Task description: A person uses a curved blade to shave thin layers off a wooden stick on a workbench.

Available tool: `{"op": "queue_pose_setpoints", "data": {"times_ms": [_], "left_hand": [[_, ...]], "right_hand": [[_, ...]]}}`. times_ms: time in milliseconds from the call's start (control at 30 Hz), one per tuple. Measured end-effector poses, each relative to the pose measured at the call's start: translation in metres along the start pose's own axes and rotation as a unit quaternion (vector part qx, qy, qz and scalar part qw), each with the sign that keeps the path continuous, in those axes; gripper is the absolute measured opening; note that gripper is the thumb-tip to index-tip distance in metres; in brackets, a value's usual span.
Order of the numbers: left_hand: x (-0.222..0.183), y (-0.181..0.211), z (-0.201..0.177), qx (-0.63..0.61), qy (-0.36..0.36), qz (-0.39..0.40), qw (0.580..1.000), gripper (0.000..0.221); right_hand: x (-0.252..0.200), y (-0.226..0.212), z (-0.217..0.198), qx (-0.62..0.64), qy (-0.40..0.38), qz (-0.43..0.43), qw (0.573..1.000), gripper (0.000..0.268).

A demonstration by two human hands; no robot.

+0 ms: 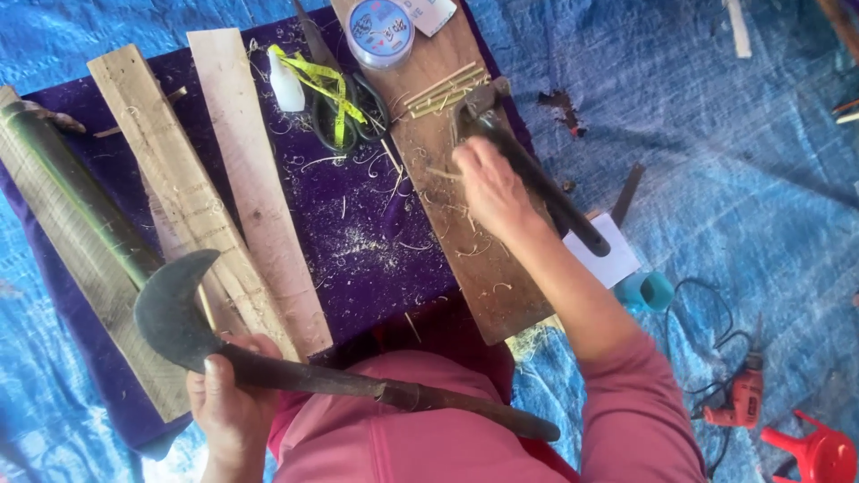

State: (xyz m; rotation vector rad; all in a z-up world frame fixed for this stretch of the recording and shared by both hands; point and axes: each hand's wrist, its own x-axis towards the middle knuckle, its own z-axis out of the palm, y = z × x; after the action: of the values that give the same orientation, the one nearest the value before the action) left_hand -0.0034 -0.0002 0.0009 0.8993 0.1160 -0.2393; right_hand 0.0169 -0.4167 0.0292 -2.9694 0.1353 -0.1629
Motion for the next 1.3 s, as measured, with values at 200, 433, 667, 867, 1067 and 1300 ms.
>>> {"op": "queue_pose_setpoints", "data": {"times_ms": [200, 433, 667, 867, 1067, 1300], "left_hand": [[0.000, 0.003, -0.005, 0.021, -0.004, 0.006, 1.000, 0.029], [0.009, 0.012, 0.012, 0.013, -0.044, 0.019, 0.999, 0.027], [0.009, 0.009, -0.004, 0.017, -0.013, 0.020, 1.000, 0.027], [0.001, 0.015, 0.000, 0.013, -0.010, 0.023, 1.000, 0.032], [0.000, 0.021, 0.000, 0.001, -0.030, 0.048, 0.998, 0.029], [0.001, 0.025, 0.000, 0.010, -0.041, 0.056, 0.998, 0.025]], "right_hand": [[-0.012, -0.056, 0.015, 0.019, 0.049, -0.054, 0.997, 0.032], [0.076, -0.064, 0.083, -0.154, -0.006, 0.052, 0.987, 0.043], [0.032, -0.103, 0.060, -0.016, -0.065, -0.073, 0.995, 0.019], [0.082, -0.120, 0.080, -0.007, -0.044, -0.155, 0.987, 0.060], [0.047, -0.118, 0.067, -0.033, -0.060, -0.146, 0.987, 0.048], [0.071, -0.075, 0.031, -0.129, -0.159, 0.075, 0.976, 0.048]]}}
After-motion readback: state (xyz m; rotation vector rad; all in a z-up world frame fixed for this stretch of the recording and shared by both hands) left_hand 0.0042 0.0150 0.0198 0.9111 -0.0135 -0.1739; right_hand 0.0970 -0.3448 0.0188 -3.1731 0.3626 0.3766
